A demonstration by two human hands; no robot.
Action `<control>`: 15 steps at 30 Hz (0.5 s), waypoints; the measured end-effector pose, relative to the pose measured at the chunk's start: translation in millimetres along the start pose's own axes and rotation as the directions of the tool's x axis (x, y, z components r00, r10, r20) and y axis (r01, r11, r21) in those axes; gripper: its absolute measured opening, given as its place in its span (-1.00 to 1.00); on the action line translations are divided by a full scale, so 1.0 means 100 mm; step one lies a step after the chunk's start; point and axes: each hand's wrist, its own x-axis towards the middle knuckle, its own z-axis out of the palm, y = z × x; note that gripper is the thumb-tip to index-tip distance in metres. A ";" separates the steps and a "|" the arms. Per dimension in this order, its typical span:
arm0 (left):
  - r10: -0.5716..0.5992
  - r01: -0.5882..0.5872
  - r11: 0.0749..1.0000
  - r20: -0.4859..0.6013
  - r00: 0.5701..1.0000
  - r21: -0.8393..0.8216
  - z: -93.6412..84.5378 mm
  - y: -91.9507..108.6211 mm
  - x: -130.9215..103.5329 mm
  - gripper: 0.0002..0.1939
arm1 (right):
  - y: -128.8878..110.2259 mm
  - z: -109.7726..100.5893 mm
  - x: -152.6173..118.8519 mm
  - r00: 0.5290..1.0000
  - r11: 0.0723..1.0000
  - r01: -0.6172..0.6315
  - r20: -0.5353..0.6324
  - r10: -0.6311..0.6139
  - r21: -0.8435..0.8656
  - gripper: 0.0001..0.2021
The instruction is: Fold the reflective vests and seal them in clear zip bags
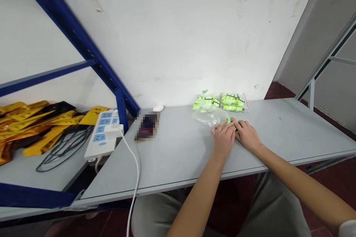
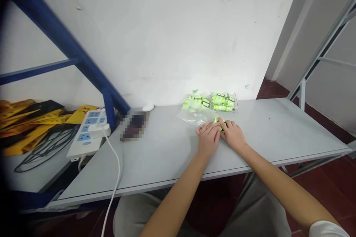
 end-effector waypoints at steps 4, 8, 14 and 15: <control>-0.072 0.099 0.970 0.126 0.990 -0.224 -0.06 0.01 -0.05 -0.82 | 0.02 -0.03 0.00 0.995 0.988 -0.096 -0.028 0.100 0.119 -0.53; -0.216 0.291 0.924 0.292 0.932 -0.246 -0.07 0.01 -0.05 -0.71 | 0.05 -0.06 0.00 0.987 0.969 -0.151 -0.031 0.160 0.194 -0.54; -0.553 0.664 0.510 0.382 0.740 -0.547 0.05 -0.06 0.03 -0.54 | 0.02 -0.09 -0.01 0.997 0.980 -0.045 -0.053 0.056 0.192 -0.56; -0.572 0.678 0.379 0.416 0.707 -0.630 0.08 -0.07 0.04 -0.52 | 0.00 -0.10 -0.01 0.998 0.986 -0.009 -0.057 0.018 0.167 -0.56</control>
